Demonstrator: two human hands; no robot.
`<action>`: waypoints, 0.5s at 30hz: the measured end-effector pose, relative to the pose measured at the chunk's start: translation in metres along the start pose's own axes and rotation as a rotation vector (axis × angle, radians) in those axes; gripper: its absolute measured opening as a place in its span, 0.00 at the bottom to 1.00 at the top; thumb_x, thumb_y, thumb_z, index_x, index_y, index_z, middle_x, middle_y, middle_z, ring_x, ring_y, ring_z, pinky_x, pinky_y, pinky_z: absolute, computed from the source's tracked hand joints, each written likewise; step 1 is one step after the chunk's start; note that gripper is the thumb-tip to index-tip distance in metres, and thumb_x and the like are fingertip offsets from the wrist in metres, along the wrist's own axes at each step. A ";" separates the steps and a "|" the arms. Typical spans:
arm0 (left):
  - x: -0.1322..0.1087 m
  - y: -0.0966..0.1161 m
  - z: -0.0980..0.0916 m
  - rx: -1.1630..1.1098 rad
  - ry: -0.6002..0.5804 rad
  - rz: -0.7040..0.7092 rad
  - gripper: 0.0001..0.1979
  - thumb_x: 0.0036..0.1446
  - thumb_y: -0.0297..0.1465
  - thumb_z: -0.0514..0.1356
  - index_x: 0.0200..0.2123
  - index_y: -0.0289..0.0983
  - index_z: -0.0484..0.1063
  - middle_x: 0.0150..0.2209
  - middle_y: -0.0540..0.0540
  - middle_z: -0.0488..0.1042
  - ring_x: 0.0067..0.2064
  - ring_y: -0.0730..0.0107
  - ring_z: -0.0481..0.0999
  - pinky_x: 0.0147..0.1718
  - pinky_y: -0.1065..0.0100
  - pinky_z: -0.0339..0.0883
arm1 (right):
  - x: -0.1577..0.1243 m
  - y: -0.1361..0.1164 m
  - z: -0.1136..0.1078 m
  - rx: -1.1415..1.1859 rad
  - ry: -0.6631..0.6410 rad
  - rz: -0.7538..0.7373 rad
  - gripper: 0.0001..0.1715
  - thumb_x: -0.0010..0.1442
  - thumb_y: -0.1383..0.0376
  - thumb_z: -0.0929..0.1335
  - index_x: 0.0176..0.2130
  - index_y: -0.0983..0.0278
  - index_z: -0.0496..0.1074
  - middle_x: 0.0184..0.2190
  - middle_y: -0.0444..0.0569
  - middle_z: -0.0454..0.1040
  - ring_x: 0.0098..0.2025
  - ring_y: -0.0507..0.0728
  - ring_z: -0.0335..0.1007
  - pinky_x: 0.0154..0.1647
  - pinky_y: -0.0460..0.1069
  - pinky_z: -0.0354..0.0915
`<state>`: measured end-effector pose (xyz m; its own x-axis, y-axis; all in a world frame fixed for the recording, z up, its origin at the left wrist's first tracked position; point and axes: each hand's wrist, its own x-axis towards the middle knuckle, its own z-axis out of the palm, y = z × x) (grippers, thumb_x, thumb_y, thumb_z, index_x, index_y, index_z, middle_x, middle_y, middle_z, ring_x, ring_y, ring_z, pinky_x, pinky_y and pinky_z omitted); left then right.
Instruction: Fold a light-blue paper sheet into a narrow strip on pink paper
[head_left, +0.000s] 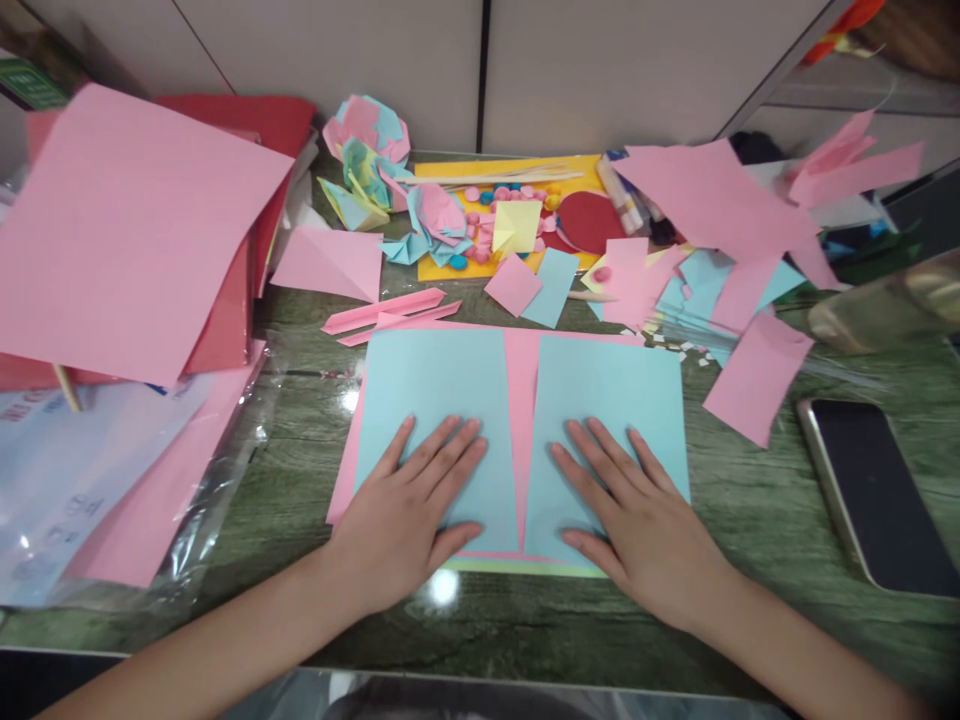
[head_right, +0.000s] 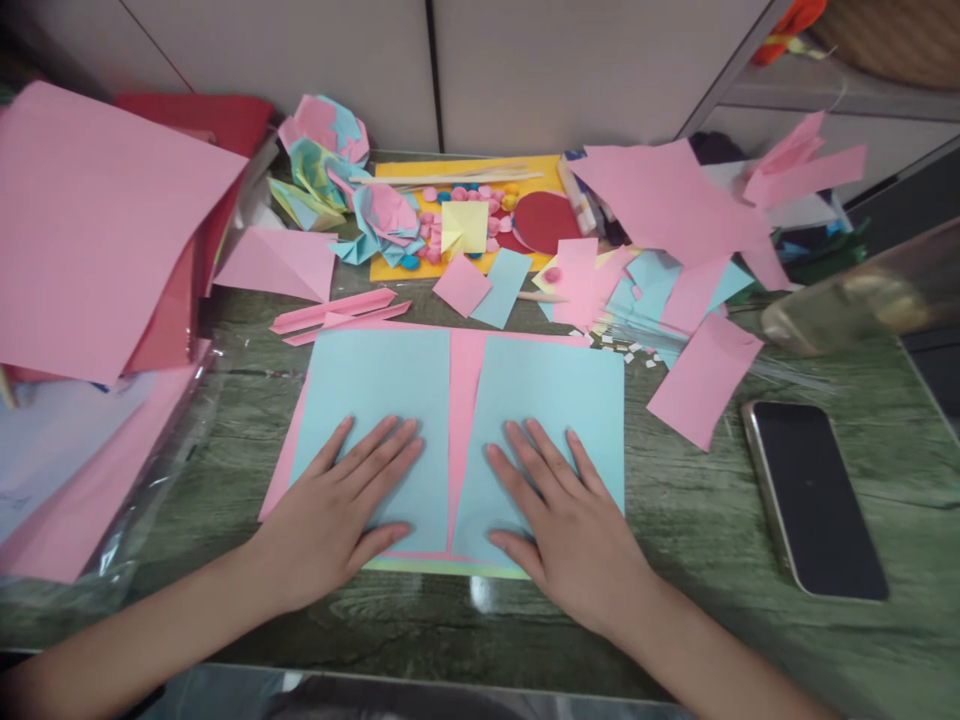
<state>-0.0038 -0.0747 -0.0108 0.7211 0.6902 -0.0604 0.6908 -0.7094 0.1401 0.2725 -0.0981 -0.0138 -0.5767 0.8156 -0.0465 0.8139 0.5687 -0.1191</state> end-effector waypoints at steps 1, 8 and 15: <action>0.000 0.000 0.000 -0.001 0.004 0.000 0.33 0.62 0.48 0.43 0.64 0.35 0.45 0.66 0.45 0.46 0.67 0.58 0.43 0.63 0.50 0.30 | 0.000 0.000 0.000 0.004 0.004 0.000 0.39 0.61 0.49 0.60 0.65 0.61 0.45 0.66 0.53 0.43 0.67 0.64 0.37 0.64 0.65 0.41; -0.002 -0.001 -0.005 0.009 0.009 0.029 0.35 0.62 0.48 0.44 0.65 0.35 0.43 0.66 0.43 0.46 0.66 0.57 0.45 0.63 0.50 0.34 | -0.018 -0.019 -0.011 -0.070 0.008 -0.164 0.43 0.58 0.48 0.62 0.65 0.64 0.47 0.65 0.54 0.48 0.66 0.65 0.42 0.61 0.64 0.50; -0.003 0.002 -0.009 -0.001 0.019 0.014 0.42 0.55 0.56 0.44 0.65 0.36 0.41 0.66 0.42 0.46 0.66 0.56 0.44 0.62 0.49 0.38 | -0.055 -0.016 -0.042 -0.169 0.120 -0.473 0.28 0.60 0.68 0.61 0.59 0.65 0.61 0.57 0.44 0.66 0.58 0.54 0.62 0.54 0.46 0.64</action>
<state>-0.0049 -0.0772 -0.0017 0.7293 0.6830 -0.0396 0.6808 -0.7187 0.1414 0.2943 -0.1480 0.0327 -0.8803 0.4660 0.0892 0.4719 0.8795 0.0625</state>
